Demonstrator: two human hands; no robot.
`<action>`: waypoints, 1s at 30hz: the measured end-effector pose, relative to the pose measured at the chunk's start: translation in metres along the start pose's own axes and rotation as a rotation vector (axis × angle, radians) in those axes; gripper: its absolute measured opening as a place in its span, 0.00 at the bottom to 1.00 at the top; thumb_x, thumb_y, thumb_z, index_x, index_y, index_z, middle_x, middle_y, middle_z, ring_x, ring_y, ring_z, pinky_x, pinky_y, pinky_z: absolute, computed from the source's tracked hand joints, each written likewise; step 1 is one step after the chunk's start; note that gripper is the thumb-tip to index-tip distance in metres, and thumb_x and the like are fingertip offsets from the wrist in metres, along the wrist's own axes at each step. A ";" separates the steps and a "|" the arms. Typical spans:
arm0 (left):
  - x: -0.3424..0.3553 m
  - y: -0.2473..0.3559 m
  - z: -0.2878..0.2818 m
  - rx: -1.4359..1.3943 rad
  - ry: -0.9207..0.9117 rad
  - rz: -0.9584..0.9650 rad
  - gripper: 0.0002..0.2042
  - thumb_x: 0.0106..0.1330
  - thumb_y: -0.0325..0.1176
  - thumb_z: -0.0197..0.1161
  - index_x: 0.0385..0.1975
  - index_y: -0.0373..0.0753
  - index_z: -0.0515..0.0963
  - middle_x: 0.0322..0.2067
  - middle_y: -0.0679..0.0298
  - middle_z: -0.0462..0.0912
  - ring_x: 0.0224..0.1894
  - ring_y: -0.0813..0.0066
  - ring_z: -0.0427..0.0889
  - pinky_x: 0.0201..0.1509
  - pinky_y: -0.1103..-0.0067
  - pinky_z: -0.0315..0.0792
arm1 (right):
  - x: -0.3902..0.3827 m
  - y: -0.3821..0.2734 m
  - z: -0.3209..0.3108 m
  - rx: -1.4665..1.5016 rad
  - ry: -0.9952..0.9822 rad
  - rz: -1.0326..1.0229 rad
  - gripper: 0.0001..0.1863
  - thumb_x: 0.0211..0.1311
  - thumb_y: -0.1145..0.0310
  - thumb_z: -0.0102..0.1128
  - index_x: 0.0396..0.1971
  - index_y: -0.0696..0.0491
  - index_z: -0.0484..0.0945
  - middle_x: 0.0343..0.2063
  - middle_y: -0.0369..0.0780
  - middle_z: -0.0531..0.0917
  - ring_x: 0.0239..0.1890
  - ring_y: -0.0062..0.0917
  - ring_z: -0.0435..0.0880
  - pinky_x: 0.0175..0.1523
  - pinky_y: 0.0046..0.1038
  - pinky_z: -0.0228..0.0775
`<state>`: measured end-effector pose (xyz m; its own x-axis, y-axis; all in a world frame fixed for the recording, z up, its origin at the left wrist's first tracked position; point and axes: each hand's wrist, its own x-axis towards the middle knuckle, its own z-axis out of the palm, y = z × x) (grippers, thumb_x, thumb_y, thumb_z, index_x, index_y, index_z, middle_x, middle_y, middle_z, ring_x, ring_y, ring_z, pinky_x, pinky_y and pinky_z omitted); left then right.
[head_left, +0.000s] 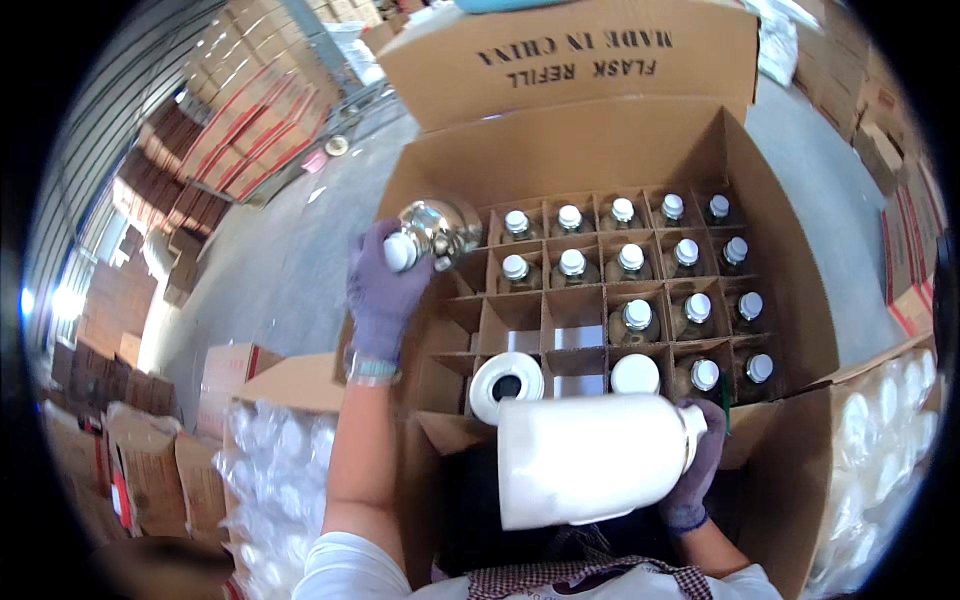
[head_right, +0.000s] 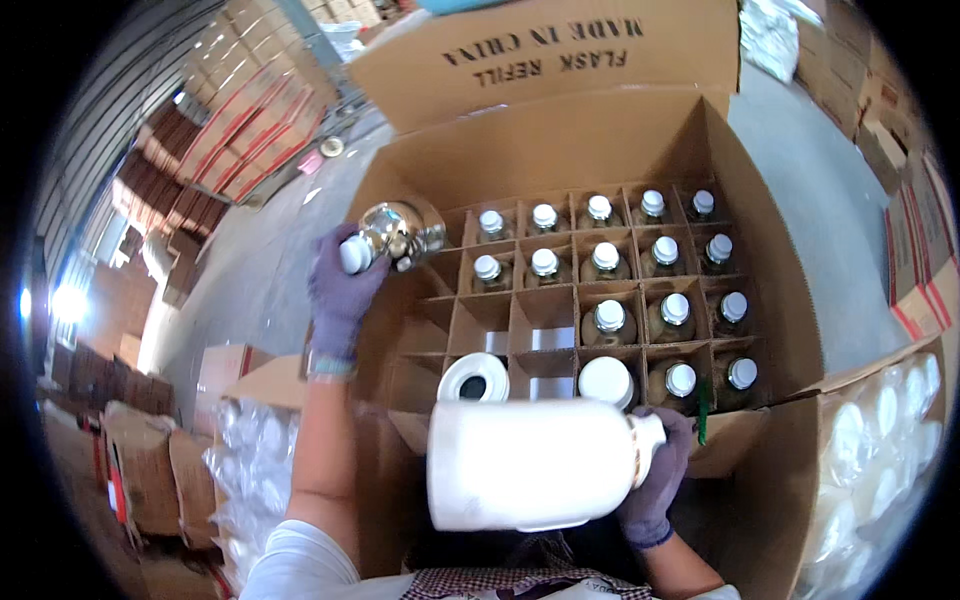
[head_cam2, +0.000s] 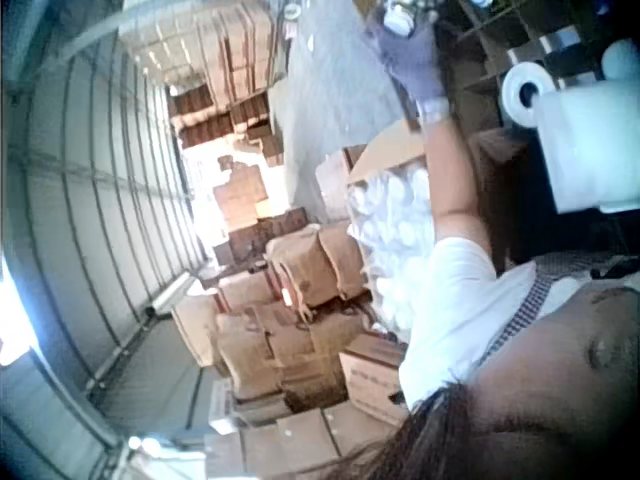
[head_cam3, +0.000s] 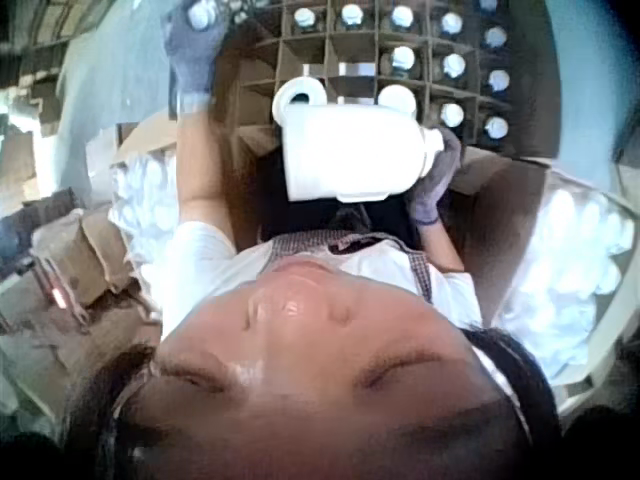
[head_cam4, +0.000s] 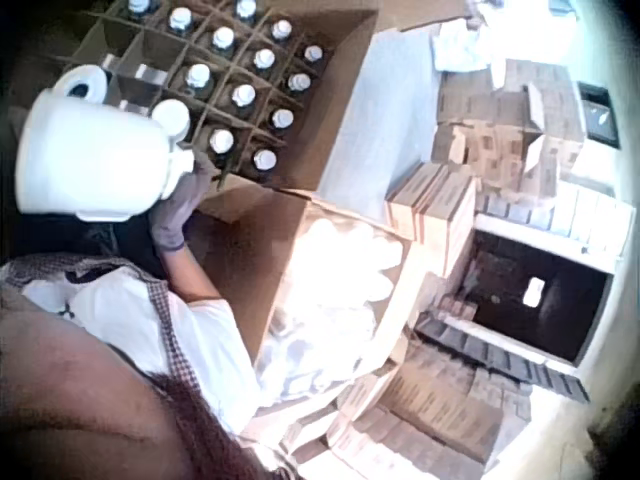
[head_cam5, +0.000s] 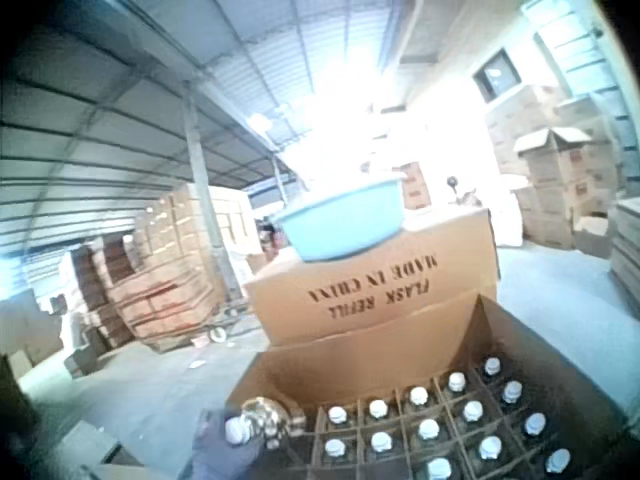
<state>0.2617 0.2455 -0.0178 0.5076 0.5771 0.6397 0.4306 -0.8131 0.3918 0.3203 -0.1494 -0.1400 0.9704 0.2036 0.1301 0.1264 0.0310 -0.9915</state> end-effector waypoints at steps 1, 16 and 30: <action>-0.019 0.013 -0.040 -0.057 0.028 0.058 0.28 0.47 0.33 0.75 0.52 0.40 0.76 0.44 0.52 0.79 0.49 0.53 0.80 0.52 0.65 0.76 | -0.002 -0.001 -0.002 0.001 0.004 -0.009 0.19 0.74 0.57 0.45 0.49 0.59 0.70 0.43 0.42 0.77 0.46 0.26 0.77 0.54 0.30 0.70; -0.257 0.093 -0.224 -0.143 -0.725 0.276 0.52 0.43 0.54 0.78 0.69 0.36 0.62 0.34 0.49 0.79 0.39 0.52 0.82 0.47 0.65 0.76 | -0.065 -0.096 -0.051 -0.009 -0.476 -0.054 0.15 0.63 0.76 0.52 0.48 0.60 0.78 0.41 0.41 0.81 0.45 0.23 0.80 0.54 0.26 0.71; -0.359 0.044 -0.165 -1.061 -0.563 -0.314 0.34 0.47 0.35 0.81 0.53 0.36 0.70 0.51 0.59 0.76 0.50 0.69 0.78 0.57 0.72 0.73 | -0.098 -0.073 -0.045 0.036 -0.326 -0.047 0.14 0.67 0.67 0.58 0.48 0.58 0.77 0.41 0.42 0.81 0.44 0.24 0.80 0.53 0.26 0.71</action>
<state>-0.0251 -0.0104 -0.1212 0.8541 0.4975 0.1516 -0.0920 -0.1424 0.9855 0.2257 -0.2153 -0.0808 0.8460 0.5033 0.1762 0.1565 0.0814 -0.9843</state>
